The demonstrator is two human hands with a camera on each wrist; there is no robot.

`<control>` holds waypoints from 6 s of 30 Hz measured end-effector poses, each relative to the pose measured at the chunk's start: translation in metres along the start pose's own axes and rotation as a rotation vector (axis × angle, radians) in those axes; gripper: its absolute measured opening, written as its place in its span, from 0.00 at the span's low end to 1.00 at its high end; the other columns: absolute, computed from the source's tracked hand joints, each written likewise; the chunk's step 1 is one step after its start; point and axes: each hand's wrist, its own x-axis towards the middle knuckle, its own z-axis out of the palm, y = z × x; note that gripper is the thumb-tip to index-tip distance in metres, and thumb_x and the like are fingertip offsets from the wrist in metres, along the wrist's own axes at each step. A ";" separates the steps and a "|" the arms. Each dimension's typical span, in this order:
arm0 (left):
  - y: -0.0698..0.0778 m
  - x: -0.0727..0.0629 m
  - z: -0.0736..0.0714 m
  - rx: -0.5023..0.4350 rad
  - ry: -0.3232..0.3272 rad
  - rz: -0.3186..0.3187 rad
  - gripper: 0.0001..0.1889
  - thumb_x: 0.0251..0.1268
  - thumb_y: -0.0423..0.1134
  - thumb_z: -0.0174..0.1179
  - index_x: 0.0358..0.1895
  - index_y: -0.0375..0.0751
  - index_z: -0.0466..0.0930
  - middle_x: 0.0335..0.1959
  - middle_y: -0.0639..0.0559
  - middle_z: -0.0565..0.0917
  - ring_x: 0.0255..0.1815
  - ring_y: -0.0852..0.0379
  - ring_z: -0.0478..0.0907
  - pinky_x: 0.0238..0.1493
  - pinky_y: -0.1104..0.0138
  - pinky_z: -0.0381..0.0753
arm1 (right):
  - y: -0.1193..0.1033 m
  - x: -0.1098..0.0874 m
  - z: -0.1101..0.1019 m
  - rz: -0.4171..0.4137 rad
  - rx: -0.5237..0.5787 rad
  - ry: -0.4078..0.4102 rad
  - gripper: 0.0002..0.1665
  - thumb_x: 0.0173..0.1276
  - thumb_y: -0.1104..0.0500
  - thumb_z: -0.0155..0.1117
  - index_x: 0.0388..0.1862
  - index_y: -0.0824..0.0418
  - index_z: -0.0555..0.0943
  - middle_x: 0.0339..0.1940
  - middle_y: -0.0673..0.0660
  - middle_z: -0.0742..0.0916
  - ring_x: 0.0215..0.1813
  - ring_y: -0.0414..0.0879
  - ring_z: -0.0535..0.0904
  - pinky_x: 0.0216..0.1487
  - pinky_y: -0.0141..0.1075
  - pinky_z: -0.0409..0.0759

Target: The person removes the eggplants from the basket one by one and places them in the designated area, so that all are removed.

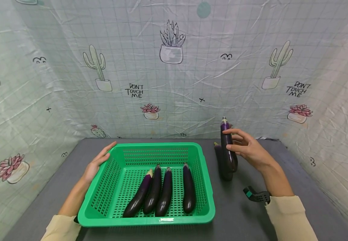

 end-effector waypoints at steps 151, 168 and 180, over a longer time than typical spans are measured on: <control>-0.006 -0.001 0.001 0.017 -0.004 0.059 0.28 0.88 0.37 0.29 0.85 0.35 0.43 0.83 0.60 0.51 0.73 0.84 0.57 0.64 0.81 0.62 | 0.097 0.017 -0.027 0.180 -0.415 -0.004 0.31 0.78 0.58 0.61 0.75 0.67 0.69 0.73 0.77 0.72 0.71 0.72 0.71 0.46 0.43 0.82; -0.006 -0.001 0.000 0.070 0.018 0.062 0.28 0.88 0.37 0.30 0.84 0.34 0.45 0.81 0.64 0.55 0.73 0.85 0.54 0.63 0.82 0.59 | 0.097 0.016 -0.027 0.181 -0.397 -0.001 0.31 0.77 0.59 0.61 0.75 0.68 0.69 0.71 0.79 0.73 0.67 0.70 0.75 0.42 0.41 0.79; -0.006 -0.001 0.001 0.013 -0.012 0.062 0.28 0.88 0.37 0.29 0.84 0.34 0.42 0.79 0.71 0.54 0.73 0.85 0.56 0.64 0.82 0.62 | 0.098 0.015 -0.033 0.189 -0.379 -0.005 0.33 0.76 0.59 0.63 0.76 0.68 0.68 0.69 0.80 0.75 0.64 0.68 0.78 0.43 0.42 0.82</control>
